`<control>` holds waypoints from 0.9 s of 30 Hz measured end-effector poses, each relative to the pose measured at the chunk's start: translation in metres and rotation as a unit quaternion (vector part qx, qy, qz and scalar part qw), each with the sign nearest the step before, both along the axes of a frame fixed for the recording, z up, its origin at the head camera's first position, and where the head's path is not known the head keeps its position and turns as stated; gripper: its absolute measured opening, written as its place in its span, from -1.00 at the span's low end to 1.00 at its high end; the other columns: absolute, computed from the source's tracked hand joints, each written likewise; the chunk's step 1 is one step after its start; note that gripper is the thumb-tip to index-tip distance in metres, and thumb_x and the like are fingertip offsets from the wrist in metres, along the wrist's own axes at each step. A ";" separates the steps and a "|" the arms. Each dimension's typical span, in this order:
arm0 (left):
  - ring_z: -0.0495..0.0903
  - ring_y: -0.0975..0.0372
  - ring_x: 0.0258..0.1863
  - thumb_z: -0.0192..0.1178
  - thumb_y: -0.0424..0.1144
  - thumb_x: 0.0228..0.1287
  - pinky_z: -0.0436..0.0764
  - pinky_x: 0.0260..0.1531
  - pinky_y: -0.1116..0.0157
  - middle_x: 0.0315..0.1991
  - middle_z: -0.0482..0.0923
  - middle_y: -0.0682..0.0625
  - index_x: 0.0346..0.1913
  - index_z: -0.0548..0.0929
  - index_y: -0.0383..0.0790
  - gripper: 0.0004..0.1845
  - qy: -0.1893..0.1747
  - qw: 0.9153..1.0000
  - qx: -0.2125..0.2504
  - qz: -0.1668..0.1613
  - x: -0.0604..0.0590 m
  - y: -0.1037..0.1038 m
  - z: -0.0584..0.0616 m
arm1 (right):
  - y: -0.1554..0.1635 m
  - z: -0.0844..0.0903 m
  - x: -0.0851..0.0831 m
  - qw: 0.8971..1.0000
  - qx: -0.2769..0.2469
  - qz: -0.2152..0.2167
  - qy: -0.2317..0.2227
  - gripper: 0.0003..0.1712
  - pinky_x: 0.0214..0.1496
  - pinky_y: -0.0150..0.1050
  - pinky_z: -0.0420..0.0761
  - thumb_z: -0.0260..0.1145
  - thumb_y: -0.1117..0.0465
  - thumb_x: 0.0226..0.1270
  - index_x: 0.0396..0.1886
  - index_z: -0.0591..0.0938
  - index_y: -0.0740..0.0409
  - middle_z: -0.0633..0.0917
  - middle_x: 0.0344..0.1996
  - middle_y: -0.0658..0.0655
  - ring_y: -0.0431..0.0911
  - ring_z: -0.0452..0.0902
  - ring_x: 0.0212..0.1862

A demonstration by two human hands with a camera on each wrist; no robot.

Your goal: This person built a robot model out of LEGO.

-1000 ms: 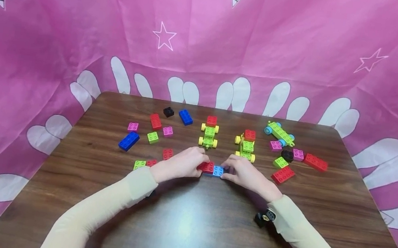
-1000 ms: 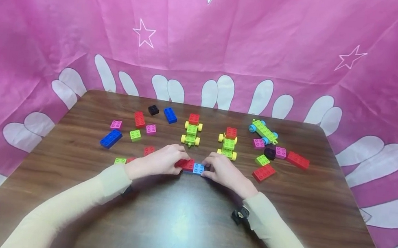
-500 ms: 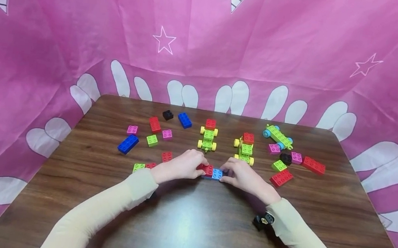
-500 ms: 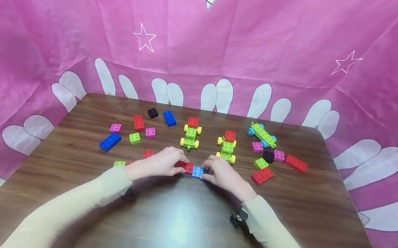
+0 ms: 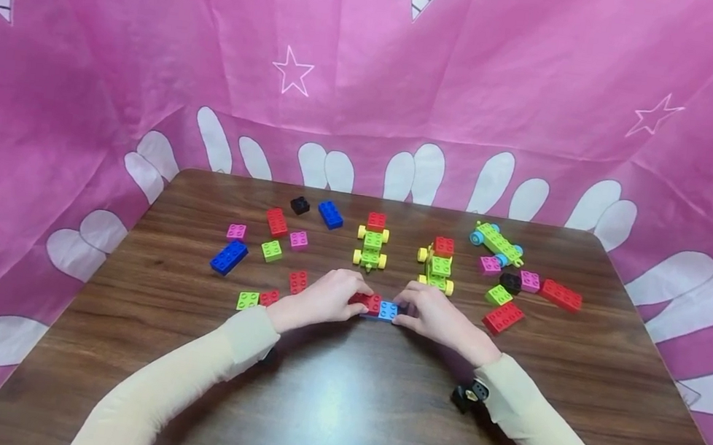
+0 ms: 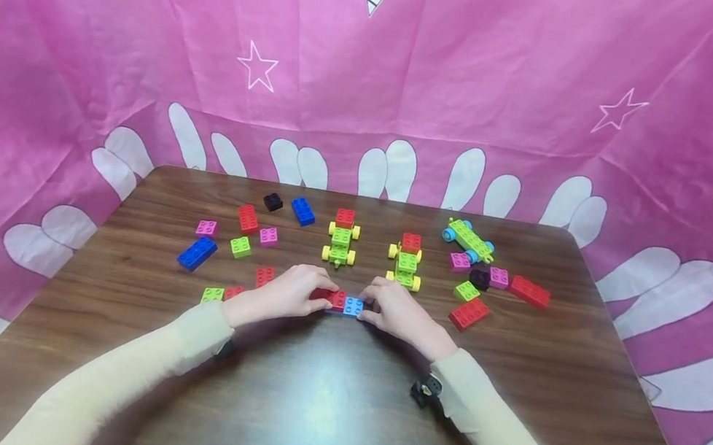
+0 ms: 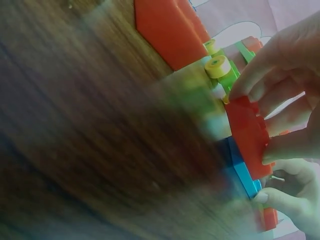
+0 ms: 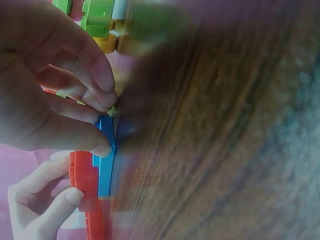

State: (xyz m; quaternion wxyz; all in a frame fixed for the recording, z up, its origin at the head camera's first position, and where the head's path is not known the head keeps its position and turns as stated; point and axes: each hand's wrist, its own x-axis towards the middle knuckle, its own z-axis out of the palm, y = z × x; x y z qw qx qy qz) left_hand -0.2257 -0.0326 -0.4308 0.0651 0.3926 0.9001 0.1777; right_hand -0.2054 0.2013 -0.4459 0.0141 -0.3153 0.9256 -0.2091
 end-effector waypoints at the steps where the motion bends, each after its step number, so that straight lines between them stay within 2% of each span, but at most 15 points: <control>1: 0.68 0.13 -0.06 0.32 -0.16 0.30 0.66 0.03 0.19 -0.07 0.73 -0.10 0.08 0.71 -0.26 -0.65 0.003 1.000 0.001 -0.002 0.000 -0.001 0.000 | 0.000 0.000 0.000 1.000 0.000 0.000 0.002 -0.71 -0.34 -0.45 0.56 0.55 0.16 0.10 -0.21 0.75 0.20 0.69 -0.33 0.06 -0.23 0.51 -0.38; 6: 0.68 0.13 -0.09 0.32 -0.14 0.31 0.67 -0.02 0.19 -0.10 0.72 -0.10 0.08 0.71 -0.26 -0.64 0.020 1.000 -0.005 -0.008 -0.002 -0.003 0.000 | -0.001 -0.002 -0.003 1.000 0.005 0.007 0.015 -0.75 -0.33 -0.42 0.57 0.53 0.17 0.14 -0.23 0.75 0.19 0.67 -0.34 0.05 -0.23 0.51 -0.36; 10: 0.66 0.18 -0.10 0.33 -0.08 0.29 0.68 -0.04 0.23 -0.09 0.71 -0.05 0.13 0.69 -0.20 -0.59 0.024 0.999 -0.030 -0.006 -0.001 -0.007 0.001 | -0.003 -0.003 -0.003 1.000 0.013 0.005 0.011 -0.73 -0.34 -0.45 0.56 0.53 0.15 0.13 -0.22 0.75 0.19 0.68 -0.34 0.05 -0.23 0.51 -0.37; 18: 0.64 0.16 0.00 0.39 -0.06 0.22 0.70 -0.02 0.19 -0.03 0.70 -0.04 0.10 0.70 -0.17 -0.57 0.035 0.998 -0.049 0.019 0.002 -0.021 0.002 | -0.002 -0.002 -0.001 1.000 0.020 0.009 0.018 -0.71 -0.34 -0.45 0.56 0.53 0.14 0.14 -0.19 0.75 0.20 0.68 -0.33 0.06 -0.23 0.53 -0.38; 27: 0.64 0.18 -0.03 0.44 -0.07 0.17 0.70 -0.07 0.20 -0.05 0.71 -0.02 0.08 0.71 -0.15 -0.56 0.029 0.997 -0.062 0.031 0.001 -0.027 0.004 | 0.001 -0.003 0.001 1.000 0.017 -0.003 0.006 -0.68 -0.33 -0.47 0.56 0.53 0.12 0.14 -0.14 0.75 0.17 0.69 -0.31 0.04 -0.24 0.51 -0.37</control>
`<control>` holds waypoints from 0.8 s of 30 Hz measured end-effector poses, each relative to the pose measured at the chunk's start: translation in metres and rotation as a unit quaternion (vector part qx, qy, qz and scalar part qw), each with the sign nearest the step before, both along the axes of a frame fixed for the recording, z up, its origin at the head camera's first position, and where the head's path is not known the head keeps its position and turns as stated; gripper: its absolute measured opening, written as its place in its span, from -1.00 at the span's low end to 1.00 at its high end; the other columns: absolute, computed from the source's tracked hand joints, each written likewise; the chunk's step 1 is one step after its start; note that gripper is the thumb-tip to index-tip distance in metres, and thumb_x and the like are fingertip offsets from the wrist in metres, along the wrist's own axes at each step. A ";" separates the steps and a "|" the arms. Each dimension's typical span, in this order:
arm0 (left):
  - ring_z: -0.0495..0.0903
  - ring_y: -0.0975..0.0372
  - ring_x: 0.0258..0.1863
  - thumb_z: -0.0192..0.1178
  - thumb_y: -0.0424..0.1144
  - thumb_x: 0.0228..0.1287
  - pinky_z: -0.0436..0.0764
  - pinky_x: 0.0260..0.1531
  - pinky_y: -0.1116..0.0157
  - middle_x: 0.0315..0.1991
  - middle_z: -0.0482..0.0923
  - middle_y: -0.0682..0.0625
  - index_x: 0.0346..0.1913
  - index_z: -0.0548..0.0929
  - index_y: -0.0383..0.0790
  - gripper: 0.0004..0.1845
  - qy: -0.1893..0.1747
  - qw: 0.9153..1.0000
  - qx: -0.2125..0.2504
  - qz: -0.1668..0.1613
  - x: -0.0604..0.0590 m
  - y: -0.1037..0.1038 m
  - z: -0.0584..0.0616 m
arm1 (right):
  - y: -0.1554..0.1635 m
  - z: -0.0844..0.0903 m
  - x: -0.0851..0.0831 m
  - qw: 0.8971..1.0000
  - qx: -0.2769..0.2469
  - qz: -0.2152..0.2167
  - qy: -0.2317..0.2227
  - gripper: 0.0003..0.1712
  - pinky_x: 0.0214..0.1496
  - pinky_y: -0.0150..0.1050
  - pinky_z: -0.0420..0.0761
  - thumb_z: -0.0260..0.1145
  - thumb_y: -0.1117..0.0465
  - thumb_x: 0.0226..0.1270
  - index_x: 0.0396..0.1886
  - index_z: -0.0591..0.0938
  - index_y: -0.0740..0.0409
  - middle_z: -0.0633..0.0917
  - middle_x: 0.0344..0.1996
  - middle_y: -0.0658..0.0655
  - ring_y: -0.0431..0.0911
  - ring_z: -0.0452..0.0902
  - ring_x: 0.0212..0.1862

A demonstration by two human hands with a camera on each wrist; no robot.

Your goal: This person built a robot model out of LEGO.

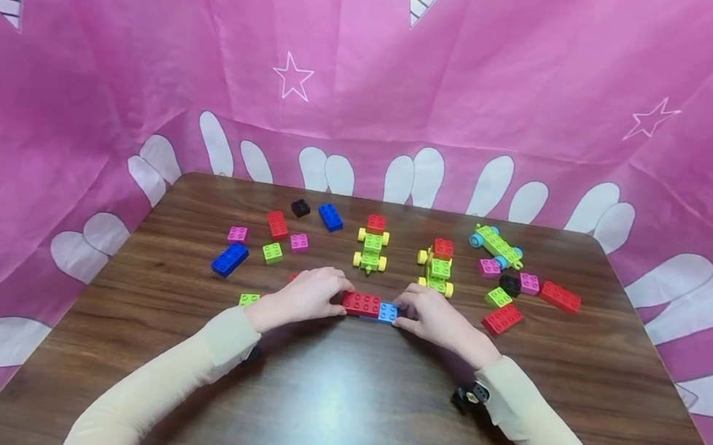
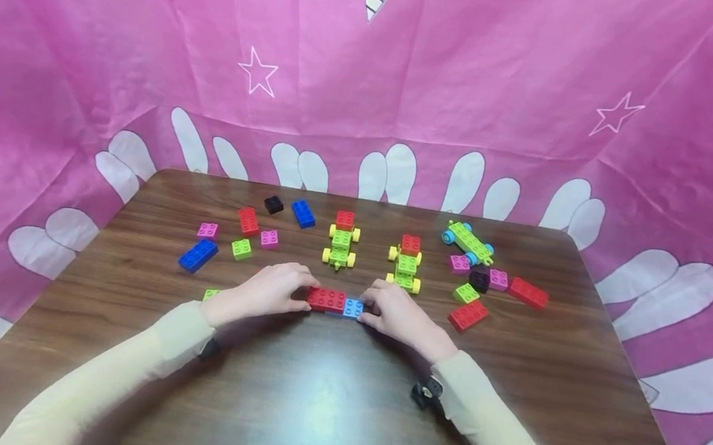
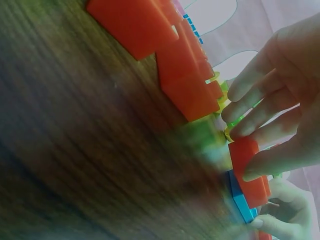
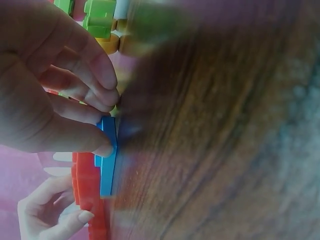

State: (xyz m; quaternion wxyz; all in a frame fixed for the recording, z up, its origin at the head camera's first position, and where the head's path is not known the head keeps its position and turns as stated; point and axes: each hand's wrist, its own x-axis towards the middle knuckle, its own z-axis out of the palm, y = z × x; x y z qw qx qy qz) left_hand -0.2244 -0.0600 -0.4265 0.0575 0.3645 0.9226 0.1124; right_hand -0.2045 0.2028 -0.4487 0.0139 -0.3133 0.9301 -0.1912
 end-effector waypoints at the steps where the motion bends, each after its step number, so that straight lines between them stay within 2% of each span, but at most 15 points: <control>1: 0.64 0.18 -0.04 0.44 -0.07 0.16 0.70 -0.07 0.20 -0.05 0.71 -0.02 0.08 0.71 -0.15 -0.56 -0.002 1.000 0.002 0.001 0.000 0.000 0.000 | 0.000 0.000 0.001 1.000 -0.002 0.000 -0.001 -0.68 -0.33 -0.46 0.56 0.53 0.12 0.14 -0.14 0.75 0.17 0.69 -0.31 0.04 -0.24 0.51 -0.36; 14: 0.64 0.18 -0.03 0.42 -0.09 0.18 0.69 -0.06 0.18 -0.05 0.70 -0.01 0.07 0.71 -0.14 -0.59 -0.009 1.000 0.018 0.004 0.000 -0.002 0.000 | 0.002 0.000 0.002 1.000 -0.005 0.006 0.004 -0.66 -0.30 -0.44 0.57 0.51 0.12 0.17 -0.10 0.73 0.17 0.67 -0.27 0.04 -0.22 0.51 -0.33; 24: 0.64 0.16 0.01 0.41 -0.08 0.19 0.69 -0.02 0.16 -0.03 0.70 -0.02 0.08 0.71 -0.15 -0.59 -0.007 1.000 0.021 0.000 -0.001 -0.003 -0.002 | 0.018 0.011 0.007 1.000 -0.014 -0.008 -0.009 -0.62 -0.13 -0.31 0.69 0.49 0.07 0.20 -0.01 0.71 0.08 0.69 -0.19 0.00 -0.23 0.61 -0.22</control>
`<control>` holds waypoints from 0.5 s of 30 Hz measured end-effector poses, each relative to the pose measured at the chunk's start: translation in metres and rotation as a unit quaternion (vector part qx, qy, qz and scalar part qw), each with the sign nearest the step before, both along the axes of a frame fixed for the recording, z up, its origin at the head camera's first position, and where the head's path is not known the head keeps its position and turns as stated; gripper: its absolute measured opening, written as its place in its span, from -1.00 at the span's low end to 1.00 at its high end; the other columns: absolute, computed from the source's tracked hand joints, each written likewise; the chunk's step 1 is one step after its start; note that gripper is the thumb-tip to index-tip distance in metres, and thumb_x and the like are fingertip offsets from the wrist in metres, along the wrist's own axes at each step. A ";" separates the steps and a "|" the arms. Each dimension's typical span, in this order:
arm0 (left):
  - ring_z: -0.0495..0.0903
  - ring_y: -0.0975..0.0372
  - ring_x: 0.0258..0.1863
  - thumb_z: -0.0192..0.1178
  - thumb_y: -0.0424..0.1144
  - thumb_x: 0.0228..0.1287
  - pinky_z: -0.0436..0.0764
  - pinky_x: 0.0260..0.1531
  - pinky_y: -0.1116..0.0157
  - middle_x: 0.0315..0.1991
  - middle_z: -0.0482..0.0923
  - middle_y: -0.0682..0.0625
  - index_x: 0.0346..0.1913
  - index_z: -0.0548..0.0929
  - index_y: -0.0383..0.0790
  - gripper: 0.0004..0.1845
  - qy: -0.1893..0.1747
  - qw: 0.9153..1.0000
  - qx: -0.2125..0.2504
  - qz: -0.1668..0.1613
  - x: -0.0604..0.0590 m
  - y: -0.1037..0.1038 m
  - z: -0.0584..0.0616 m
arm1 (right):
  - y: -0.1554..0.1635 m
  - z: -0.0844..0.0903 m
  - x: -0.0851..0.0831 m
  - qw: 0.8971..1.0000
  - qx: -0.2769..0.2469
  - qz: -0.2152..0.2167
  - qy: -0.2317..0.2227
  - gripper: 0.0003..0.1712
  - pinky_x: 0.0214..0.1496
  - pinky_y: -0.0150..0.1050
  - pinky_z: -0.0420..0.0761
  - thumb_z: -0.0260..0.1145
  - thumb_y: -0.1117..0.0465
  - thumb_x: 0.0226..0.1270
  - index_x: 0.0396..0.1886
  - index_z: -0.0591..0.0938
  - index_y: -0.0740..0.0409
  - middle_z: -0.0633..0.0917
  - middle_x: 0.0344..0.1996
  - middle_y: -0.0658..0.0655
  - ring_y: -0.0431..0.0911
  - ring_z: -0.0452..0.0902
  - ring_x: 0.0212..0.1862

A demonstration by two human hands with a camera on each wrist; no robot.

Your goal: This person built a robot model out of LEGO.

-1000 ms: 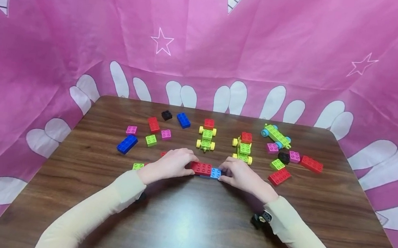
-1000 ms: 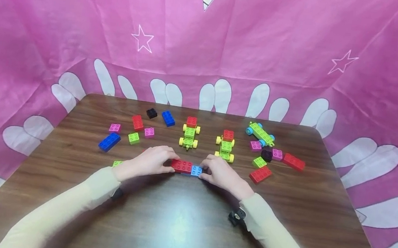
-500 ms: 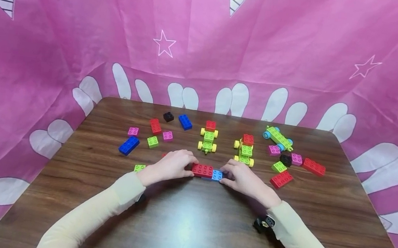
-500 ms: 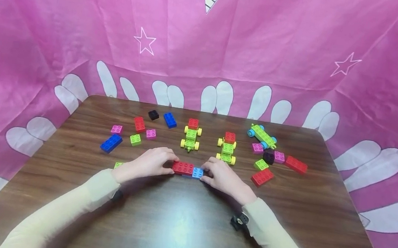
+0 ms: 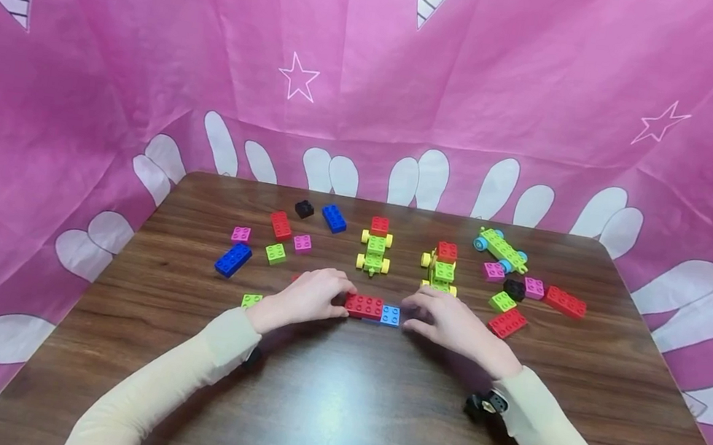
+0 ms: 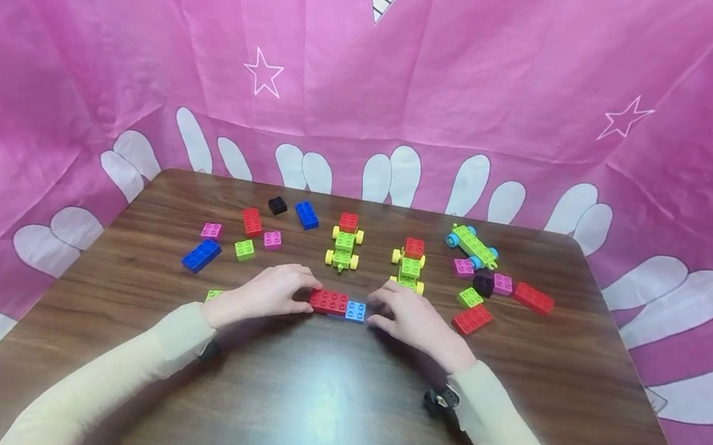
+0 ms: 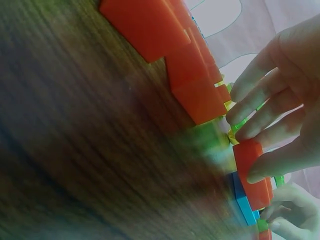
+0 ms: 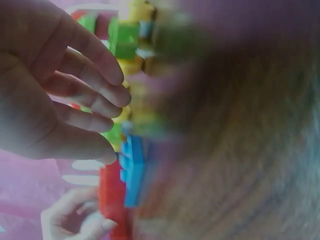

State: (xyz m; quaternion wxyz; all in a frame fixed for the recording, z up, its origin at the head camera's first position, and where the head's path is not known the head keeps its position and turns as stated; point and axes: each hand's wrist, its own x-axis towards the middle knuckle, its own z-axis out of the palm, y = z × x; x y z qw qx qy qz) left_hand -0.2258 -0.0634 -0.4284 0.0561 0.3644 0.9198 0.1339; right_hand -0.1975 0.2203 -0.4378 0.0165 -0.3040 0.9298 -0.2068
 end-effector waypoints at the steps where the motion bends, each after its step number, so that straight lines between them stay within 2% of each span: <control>1: 0.64 0.16 0.02 0.41 -0.08 0.19 0.69 -0.02 0.16 -0.03 0.70 -0.02 0.08 0.71 -0.14 -0.59 0.001 1.000 0.000 0.000 0.000 0.000 0.000 | 0.003 0.002 0.000 1.000 -0.001 -0.003 0.000 -0.61 -0.11 -0.28 0.70 0.49 0.06 0.20 0.00 0.71 0.07 0.70 -0.18 0.00 -0.22 0.63 -0.20; 6: 0.64 0.16 0.04 0.41 -0.07 0.20 0.68 0.01 0.16 -0.01 0.70 -0.01 0.08 0.70 -0.14 -0.59 -0.001 1.000 0.007 0.002 0.001 -0.001 -0.001 | 0.026 0.014 0.002 1.000 -0.005 -0.002 0.027 -0.60 -0.07 -0.20 0.71 0.48 0.09 0.21 0.03 0.70 0.10 0.72 -0.12 0.04 -0.19 0.63 -0.14; 11: 0.65 0.16 0.05 0.41 -0.06 0.20 0.68 0.01 0.16 -0.01 0.70 -0.01 0.08 0.71 -0.13 -0.59 0.000 1.000 0.009 0.001 0.001 -0.002 0.000 | 0.054 0.023 0.002 0.996 -0.028 0.012 0.087 -0.65 -0.14 -0.20 0.70 0.49 0.21 0.18 -0.03 0.72 0.19 0.73 -0.16 0.10 -0.13 0.65 -0.16; 15: 0.65 0.16 0.05 0.40 -0.06 0.21 0.69 -0.01 0.16 -0.01 0.70 -0.01 0.08 0.71 -0.12 -0.59 0.003 1.000 0.007 0.000 0.001 -0.002 0.000 | 0.078 0.032 0.006 0.994 -0.030 -0.021 0.105 -0.65 -0.11 -0.11 0.71 0.52 0.25 0.12 -0.05 0.72 0.14 0.75 -0.15 0.09 -0.07 0.68 -0.12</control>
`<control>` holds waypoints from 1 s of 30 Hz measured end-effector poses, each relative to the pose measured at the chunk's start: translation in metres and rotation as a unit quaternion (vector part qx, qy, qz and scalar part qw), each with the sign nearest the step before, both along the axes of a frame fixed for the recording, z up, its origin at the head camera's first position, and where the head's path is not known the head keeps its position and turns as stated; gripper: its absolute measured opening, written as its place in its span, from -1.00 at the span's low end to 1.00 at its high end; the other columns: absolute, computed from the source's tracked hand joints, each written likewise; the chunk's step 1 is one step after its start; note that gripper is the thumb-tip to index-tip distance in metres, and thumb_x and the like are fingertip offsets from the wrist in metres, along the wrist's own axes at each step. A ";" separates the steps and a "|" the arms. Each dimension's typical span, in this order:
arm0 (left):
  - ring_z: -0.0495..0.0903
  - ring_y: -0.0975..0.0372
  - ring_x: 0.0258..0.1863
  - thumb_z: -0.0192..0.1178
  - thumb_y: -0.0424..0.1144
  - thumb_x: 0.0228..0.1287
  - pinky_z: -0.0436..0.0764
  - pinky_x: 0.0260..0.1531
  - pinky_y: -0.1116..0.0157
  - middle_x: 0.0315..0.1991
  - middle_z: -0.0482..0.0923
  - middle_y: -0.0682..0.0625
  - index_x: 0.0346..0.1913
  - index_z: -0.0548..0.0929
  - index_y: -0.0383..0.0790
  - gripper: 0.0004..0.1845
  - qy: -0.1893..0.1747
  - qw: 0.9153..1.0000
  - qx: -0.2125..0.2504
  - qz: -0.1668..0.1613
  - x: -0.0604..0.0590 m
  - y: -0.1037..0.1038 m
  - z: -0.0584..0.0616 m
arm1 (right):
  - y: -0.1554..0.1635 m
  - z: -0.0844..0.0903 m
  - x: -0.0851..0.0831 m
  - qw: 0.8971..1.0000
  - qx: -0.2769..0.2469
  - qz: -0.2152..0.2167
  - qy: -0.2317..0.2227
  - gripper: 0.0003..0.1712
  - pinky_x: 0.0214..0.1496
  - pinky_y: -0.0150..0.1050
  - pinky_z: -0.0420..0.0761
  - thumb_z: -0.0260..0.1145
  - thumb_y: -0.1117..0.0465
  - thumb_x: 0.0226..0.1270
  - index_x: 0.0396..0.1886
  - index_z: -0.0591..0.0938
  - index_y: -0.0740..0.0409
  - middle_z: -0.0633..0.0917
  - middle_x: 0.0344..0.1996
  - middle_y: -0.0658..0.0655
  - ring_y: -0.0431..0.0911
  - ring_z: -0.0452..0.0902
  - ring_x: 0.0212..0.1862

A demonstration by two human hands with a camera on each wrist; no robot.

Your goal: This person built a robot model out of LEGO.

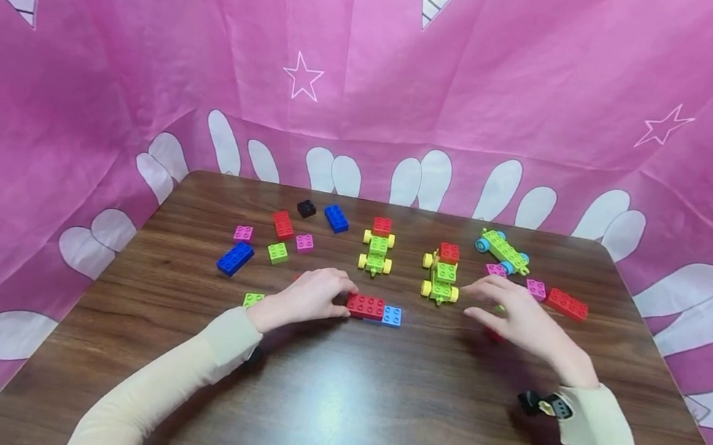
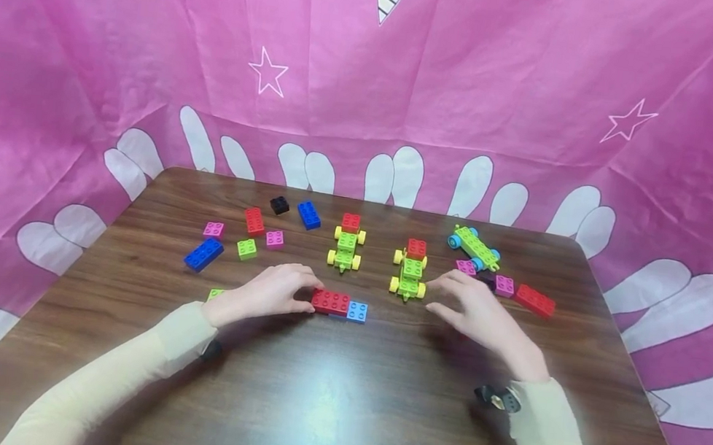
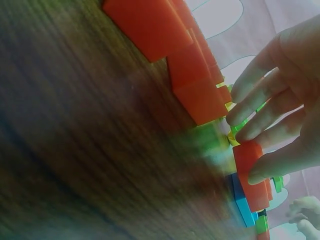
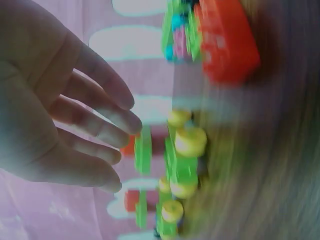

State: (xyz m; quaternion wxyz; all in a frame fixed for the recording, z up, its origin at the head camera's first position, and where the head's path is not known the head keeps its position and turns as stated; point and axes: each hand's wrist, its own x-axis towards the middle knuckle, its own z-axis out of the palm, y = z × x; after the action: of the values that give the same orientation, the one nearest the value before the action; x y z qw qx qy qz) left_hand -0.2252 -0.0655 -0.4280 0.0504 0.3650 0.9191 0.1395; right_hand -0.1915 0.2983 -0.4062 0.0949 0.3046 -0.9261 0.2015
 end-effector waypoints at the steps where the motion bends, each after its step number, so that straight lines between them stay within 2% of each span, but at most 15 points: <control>1: 0.65 0.16 0.04 0.40 -0.06 0.21 0.69 -0.01 0.16 0.00 0.70 -0.01 0.08 0.71 -0.12 -0.59 0.001 1.000 0.001 -0.001 0.000 0.000 0.000 | 0.006 0.002 0.001 1.000 0.005 -0.013 0.002 -0.64 -0.09 -0.10 0.70 0.52 0.24 0.11 -0.05 0.72 0.12 0.75 -0.14 0.08 -0.07 0.68 -0.11; 4: 0.66 0.16 0.03 0.40 -0.06 0.21 0.69 -0.03 0.15 -0.01 0.70 -0.01 0.08 0.71 -0.12 -0.60 0.003 1.000 0.001 -0.001 -0.001 0.000 0.000 | 0.023 0.005 0.002 0.999 0.026 -0.041 0.008 -0.64 -0.09 -0.13 0.68 0.55 0.25 0.07 -0.07 0.73 0.07 0.76 -0.13 0.06 -0.07 0.66 -0.09; 7: 0.66 0.17 0.03 0.41 -0.06 0.20 0.70 -0.03 0.16 -0.01 0.70 -0.01 0.08 0.71 -0.12 -0.60 0.001 1.000 0.002 0.001 -0.001 -0.001 -0.001 | 0.038 0.000 0.000 0.998 0.048 -0.045 0.014 -0.63 -0.12 -0.15 0.68 0.55 0.33 0.02 -0.10 0.74 0.10 0.75 -0.16 0.06 -0.07 0.65 -0.11; 10: 0.66 0.17 0.03 0.40 -0.06 0.20 0.70 -0.04 0.16 -0.01 0.70 0.00 0.09 0.71 -0.12 -0.59 -0.001 1.000 0.001 0.003 -0.002 -0.001 -0.002 | 0.047 -0.005 0.001 0.997 0.061 -0.039 -0.001 -0.59 -0.14 -0.14 0.70 0.54 0.41 -0.03 -0.11 0.74 0.13 0.74 -0.17 0.07 -0.04 0.65 -0.13; 18: 0.67 0.18 0.03 0.41 -0.07 0.20 0.70 -0.03 0.16 -0.01 0.70 0.01 0.09 0.71 -0.11 -0.59 -0.010 1.000 0.004 0.004 -0.002 -0.001 -0.002 | 0.054 -0.014 0.008 0.995 0.084 -0.041 -0.039 -0.51 -0.08 0.05 0.71 0.57 0.43 -0.13 -0.09 0.74 0.16 0.73 -0.16 0.14 0.06 0.66 -0.10; 23: 0.66 0.18 0.04 0.40 -0.06 0.21 0.69 -0.02 0.15 0.00 0.70 0.01 0.10 0.70 -0.10 -0.59 -0.015 1.000 0.002 0.004 -0.002 -0.001 -0.002 | 0.051 -0.020 0.009 0.992 0.095 -0.050 -0.059 -0.54 0.00 0.12 0.68 0.60 0.35 -0.11 -0.10 0.74 0.14 0.72 -0.13 0.16 0.08 0.64 -0.07; 30: 0.66 0.18 0.04 0.39 -0.06 0.22 0.69 0.00 0.17 0.00 0.70 0.01 0.10 0.70 -0.10 -0.59 -0.008 1.000 0.002 -0.002 -0.003 -0.001 -0.003 | 0.040 -0.027 0.012 0.994 0.082 -0.033 -0.060 -0.61 -0.12 -0.20 0.70 0.59 0.10 0.01 -0.11 0.75 0.04 0.73 -0.22 -0.04 -0.19 0.57 -0.18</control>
State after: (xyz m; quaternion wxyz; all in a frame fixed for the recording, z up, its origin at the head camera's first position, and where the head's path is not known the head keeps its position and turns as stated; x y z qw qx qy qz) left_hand -0.2279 -0.0669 -0.4307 0.0577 0.3657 0.9177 0.1442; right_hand -0.1793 0.3381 -0.4328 0.0202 0.2684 -0.9529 0.1397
